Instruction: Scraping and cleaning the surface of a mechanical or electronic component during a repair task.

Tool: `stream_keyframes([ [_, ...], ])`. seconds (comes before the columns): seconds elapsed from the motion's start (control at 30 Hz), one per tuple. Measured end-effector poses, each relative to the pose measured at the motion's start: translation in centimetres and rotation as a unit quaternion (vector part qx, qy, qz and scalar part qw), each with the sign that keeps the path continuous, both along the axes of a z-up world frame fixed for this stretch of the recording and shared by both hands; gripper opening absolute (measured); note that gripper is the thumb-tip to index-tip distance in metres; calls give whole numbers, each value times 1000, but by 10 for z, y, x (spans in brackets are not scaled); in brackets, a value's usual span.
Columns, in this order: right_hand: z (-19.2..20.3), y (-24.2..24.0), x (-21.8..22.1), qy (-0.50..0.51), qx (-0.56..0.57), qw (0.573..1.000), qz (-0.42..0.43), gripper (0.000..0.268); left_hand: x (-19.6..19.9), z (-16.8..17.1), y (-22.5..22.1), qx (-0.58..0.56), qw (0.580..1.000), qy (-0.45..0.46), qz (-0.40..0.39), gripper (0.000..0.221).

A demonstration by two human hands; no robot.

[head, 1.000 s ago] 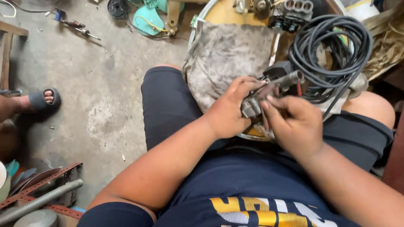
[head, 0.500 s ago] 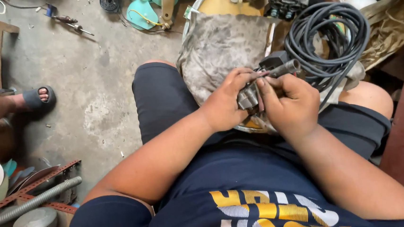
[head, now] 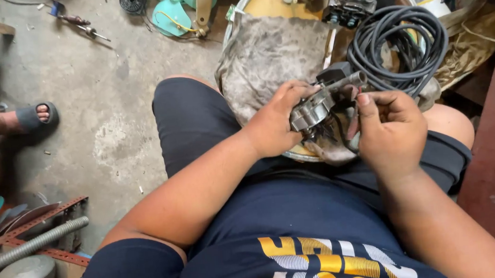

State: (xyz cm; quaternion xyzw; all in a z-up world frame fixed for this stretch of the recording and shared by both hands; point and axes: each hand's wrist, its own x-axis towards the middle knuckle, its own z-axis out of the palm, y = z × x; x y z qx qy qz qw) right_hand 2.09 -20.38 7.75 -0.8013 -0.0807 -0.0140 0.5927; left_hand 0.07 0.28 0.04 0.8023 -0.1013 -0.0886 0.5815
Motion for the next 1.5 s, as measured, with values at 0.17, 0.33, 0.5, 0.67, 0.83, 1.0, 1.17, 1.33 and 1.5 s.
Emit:
stream_keyframes([
  [0.17,-6,7,-7,-12,40,998,49,6,0,7,-4,-5,999,12,39,75],
  [0.33,0,21,-1,55,-94,992,56,9,1,1,-8,26,999,13,46,69],
  [0.5,-12,18,5,25,-131,990,43,6,1,3,-10,51,997,40,34,80],
  [0.67,-26,8,5,-43,-145,987,59,2,1,8,-7,22,998,50,29,74],
  [0.83,-21,17,4,-159,-132,976,71,1,7,5,-8,54,996,66,32,74],
  [1.0,-31,8,8,-164,-163,971,66,3,3,22,-10,56,997,50,32,75],
  [1.17,-25,19,6,-146,-152,976,48,4,4,16,-11,84,994,53,40,80],
  [1.33,-23,-13,-13,-131,-198,970,47,8,3,5,-9,24,998,47,34,77],
  [1.5,-19,-32,-3,-18,-38,998,44,6,3,12,-7,6,999,34,40,76],
])
